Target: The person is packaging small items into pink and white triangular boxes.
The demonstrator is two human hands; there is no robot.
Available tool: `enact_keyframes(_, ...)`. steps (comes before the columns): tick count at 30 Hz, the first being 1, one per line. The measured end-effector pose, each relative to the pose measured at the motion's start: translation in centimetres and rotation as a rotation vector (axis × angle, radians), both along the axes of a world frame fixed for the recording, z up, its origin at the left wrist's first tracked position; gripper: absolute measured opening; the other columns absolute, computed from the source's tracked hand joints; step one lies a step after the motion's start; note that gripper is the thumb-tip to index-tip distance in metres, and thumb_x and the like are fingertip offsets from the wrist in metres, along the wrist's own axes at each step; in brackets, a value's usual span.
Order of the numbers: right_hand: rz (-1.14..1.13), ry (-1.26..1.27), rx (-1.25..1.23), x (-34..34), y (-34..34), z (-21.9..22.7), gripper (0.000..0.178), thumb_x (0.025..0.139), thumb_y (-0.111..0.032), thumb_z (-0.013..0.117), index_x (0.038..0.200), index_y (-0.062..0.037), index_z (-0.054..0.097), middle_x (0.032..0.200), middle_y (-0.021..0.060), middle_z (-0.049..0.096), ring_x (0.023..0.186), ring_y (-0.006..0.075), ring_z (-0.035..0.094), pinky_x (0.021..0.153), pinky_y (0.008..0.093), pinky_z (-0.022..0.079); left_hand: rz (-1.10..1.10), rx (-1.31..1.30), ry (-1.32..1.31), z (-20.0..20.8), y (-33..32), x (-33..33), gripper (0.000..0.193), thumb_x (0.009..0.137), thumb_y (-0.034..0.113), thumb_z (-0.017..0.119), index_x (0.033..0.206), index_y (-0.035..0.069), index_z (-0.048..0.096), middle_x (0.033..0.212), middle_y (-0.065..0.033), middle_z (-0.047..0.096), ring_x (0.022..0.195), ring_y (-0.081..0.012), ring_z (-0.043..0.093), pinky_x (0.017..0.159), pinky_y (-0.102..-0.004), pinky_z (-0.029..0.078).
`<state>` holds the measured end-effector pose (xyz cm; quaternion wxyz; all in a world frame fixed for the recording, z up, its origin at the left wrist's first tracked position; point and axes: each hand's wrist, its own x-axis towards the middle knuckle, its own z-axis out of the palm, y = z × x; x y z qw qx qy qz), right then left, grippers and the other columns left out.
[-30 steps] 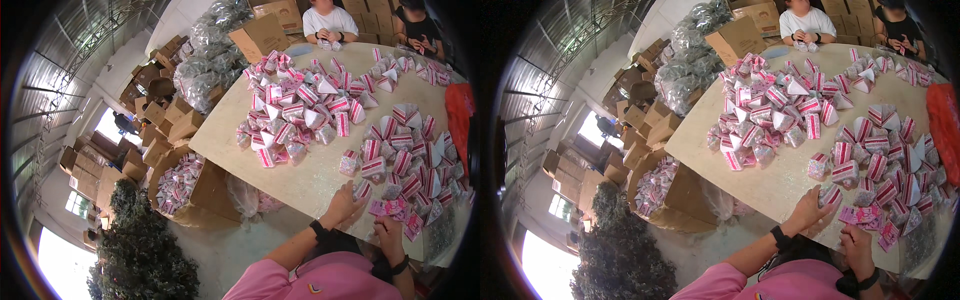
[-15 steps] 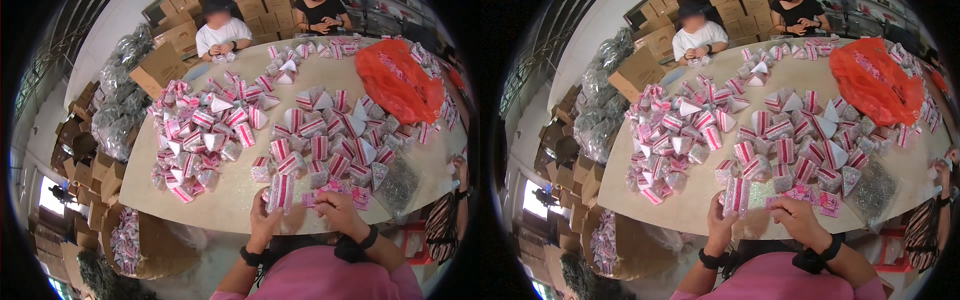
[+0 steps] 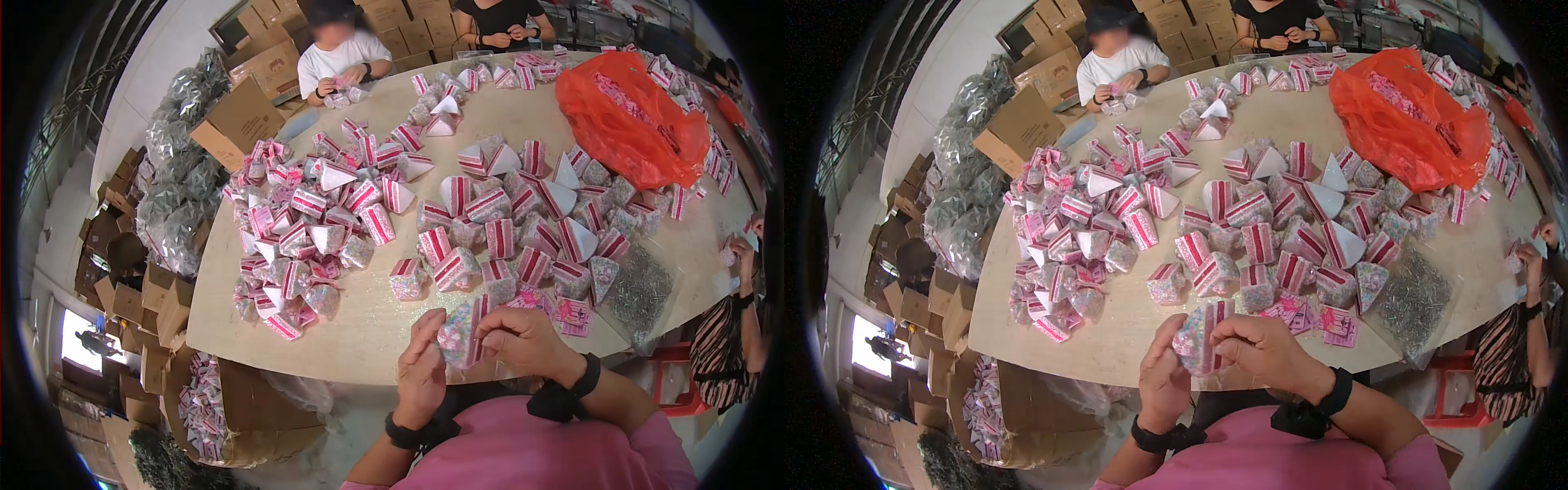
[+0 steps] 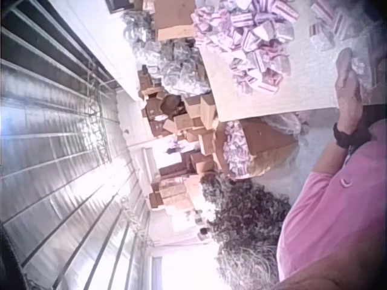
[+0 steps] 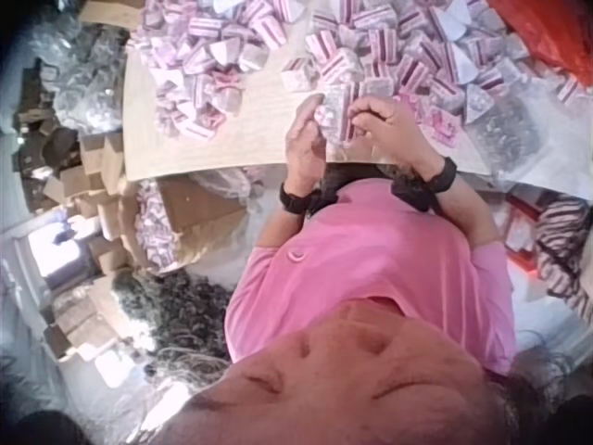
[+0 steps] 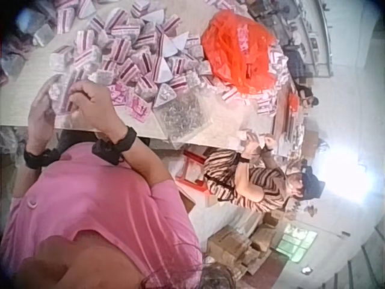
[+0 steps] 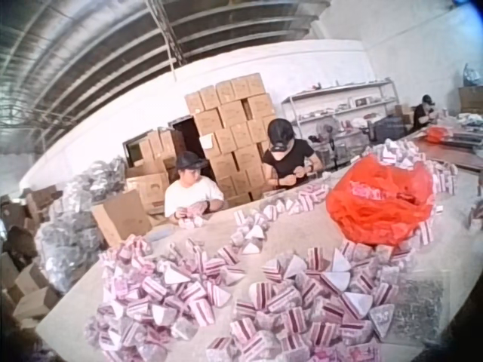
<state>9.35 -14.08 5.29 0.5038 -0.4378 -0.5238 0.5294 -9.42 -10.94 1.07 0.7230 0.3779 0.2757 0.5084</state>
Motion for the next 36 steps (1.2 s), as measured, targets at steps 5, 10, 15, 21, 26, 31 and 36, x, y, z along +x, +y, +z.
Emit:
enact_keyframes(5,0.014,0.013,0.024,0.3,0.4,0.8,0.013,0.087,-0.005,0.057,0.097,0.0018,0.062,0.08,0.004,0.061,0.071,0.008,0.056,0.064,0.0231,0.046,-0.107,0.004,-0.025,1.2,-0.3,0.5,0.072,0.079,0.016,0.068,0.138,-0.005,0.032,0.135,-0.0112,0.043,0.123,-0.0202,0.044,0.103,-0.035,0.035)
enact_keyframes(10,0.024,-0.018,0.04,0.3,0.8,2.5,0.013,0.085,-0.002,0.057,0.097,0.0007,0.062,0.08,0.0029,0.061,0.069,0.0072,0.056,0.061,0.0228,0.046,-0.152,-0.023,-0.068,1.4,-0.2,1.0,0.074,0.075,0.022,0.073,0.133,-0.001,0.035,0.126,-0.0102,0.049,0.115,-0.0218,0.051,0.1,-0.0365,0.04)
enact_keyframes(15,0.005,-0.195,0.229,0.1,1.5,2.9,0.015,0.084,-0.004,0.058,0.098,0.0004,0.063,0.077,0.0045,0.061,0.069,0.0093,0.057,0.061,0.0241,0.046,-0.005,0.107,-0.023,1.6,0.0,1.0,0.071,0.073,0.011,0.073,0.132,0.004,0.033,0.122,-0.0087,0.049,0.112,-0.0201,0.051,0.096,-0.0356,0.043)
enact_keyframes(21,0.049,-0.393,0.388,-1.3,1.5,5.2,0.016,0.087,-0.013,0.057,0.097,-0.0011,0.06,0.083,0.0144,0.061,0.076,0.0297,0.06,0.067,0.0349,0.047,0.309,0.303,0.212,3.3,0.6,-0.1,0.064,0.078,-0.002,0.068,0.131,0.001,0.032,0.126,-0.01,0.041,0.114,-0.0187,0.046,0.096,-0.0321,0.042)
enact_keyframes(26,0.045,-0.471,0.513,-2.6,2.1,5.5,0.014,0.087,-0.014,0.054,0.093,-0.0017,0.057,0.081,0.0145,0.059,0.076,0.0337,0.058,0.064,0.0401,0.045,0.412,0.323,0.267,4.1,0.7,-0.1,0.064,0.079,-0.001,0.069,0.131,-0.001,0.031,0.125,-0.0113,0.042,0.113,-0.0186,0.047,0.095,-0.0318,0.042)
enact_keyframes(31,0.031,-0.569,0.597,-3.2,2.7,5.8,0.011,0.086,-0.011,0.052,0.09,-0.0014,0.056,0.078,0.0146,0.057,0.073,0.0346,0.057,0.062,0.042,0.044,0.441,0.316,0.279,3.9,1.0,0.0,0.065,0.079,-0.002,0.068,0.132,-0.001,0.031,0.125,-0.0114,0.042,0.113,-0.0185,0.047,0.095,-0.0315,0.042)
enact_keyframes(36,0.054,-0.646,0.59,-3.4,3.2,5.5,0.013,0.084,-0.007,0.056,0.094,-0.0007,0.061,0.082,0.0153,0.061,0.074,0.034,0.059,0.063,0.0396,0.046,0.452,0.361,0.282,3.8,1.1,0.3,0.064,0.079,-0.003,0.066,0.133,-0.001,0.03,0.126,-0.0116,0.042,0.114,-0.0186,0.047,0.096,-0.0314,0.041)
